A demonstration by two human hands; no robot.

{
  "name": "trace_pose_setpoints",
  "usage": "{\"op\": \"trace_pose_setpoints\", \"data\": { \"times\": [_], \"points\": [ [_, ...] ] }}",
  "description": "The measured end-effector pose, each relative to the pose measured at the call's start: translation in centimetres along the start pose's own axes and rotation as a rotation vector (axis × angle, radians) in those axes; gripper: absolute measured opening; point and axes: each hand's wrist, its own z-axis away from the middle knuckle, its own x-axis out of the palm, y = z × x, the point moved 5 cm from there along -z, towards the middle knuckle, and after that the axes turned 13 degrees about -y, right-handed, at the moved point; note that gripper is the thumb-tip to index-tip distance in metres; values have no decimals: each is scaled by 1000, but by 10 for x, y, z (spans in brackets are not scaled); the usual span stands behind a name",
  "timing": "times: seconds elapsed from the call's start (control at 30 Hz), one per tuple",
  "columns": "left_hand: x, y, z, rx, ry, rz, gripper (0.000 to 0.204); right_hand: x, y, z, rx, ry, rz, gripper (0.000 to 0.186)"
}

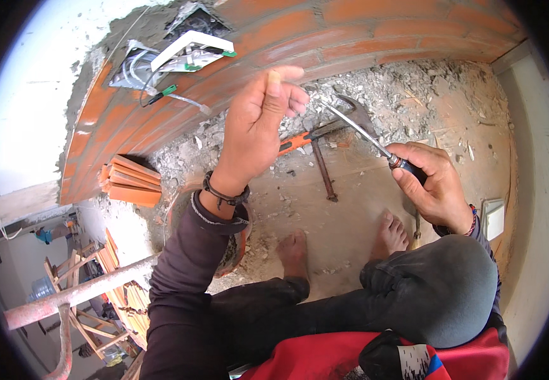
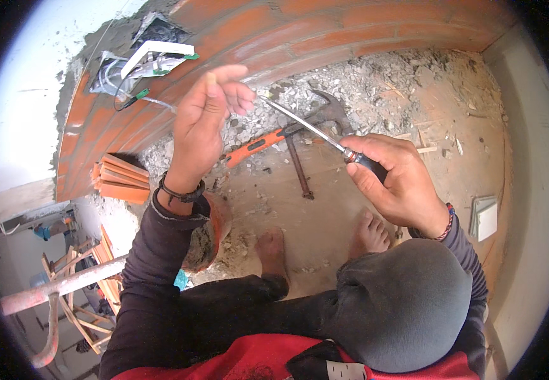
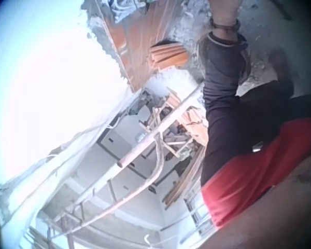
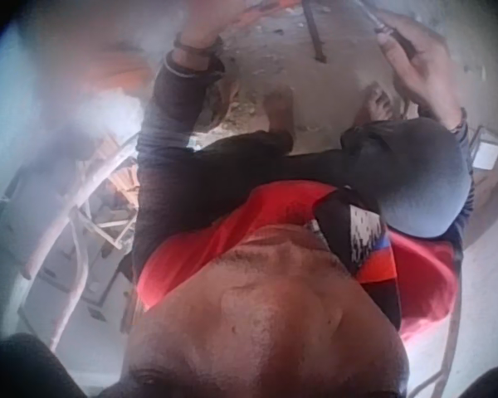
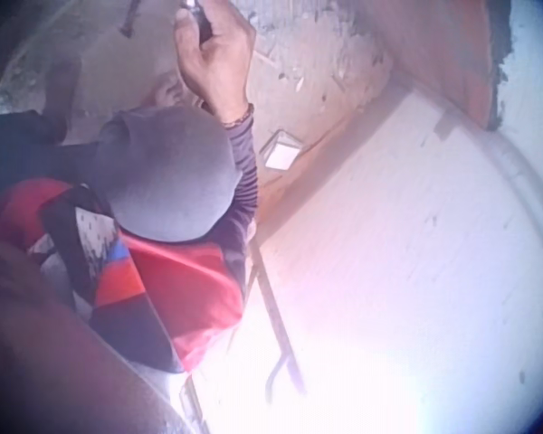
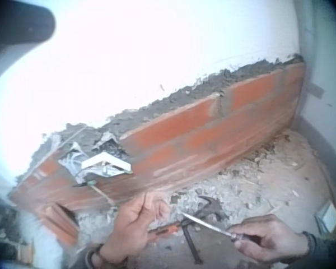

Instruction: The person connects wires to an electrical outlet component and secures them using a screwdriver within a wall-mounted box.

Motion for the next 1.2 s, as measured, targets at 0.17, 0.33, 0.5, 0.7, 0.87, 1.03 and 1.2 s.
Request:
{"op": "trace_pose_setpoints", "data": {
  "times": [0.17,0.33,0.5,0.7,0.87,1.03,1.2],
  "points": [
    [11,-34,14,-273,49,421,38,2,6,1,54,-24,-24,26],
    [55,-35,15,-307,88,958,35,7,18,8,108,-70,-109,27],
    [74,-47,6,-146,-14,1056,26,9,23,18,146,-41,-143,26],
    [73,-50,-1,-178,-71,1076,25,11,36,24,356,-23,-452,20],
    [112,-57,5,-398,-223,872,29,32,64,39,527,108,-575,18],
    [128,-92,13,-458,-189,755,32,41,107,94,599,316,-307,22],
    [169,-113,9,-480,-437,272,29,-9,163,216,1012,700,290,22]
  ]
}}
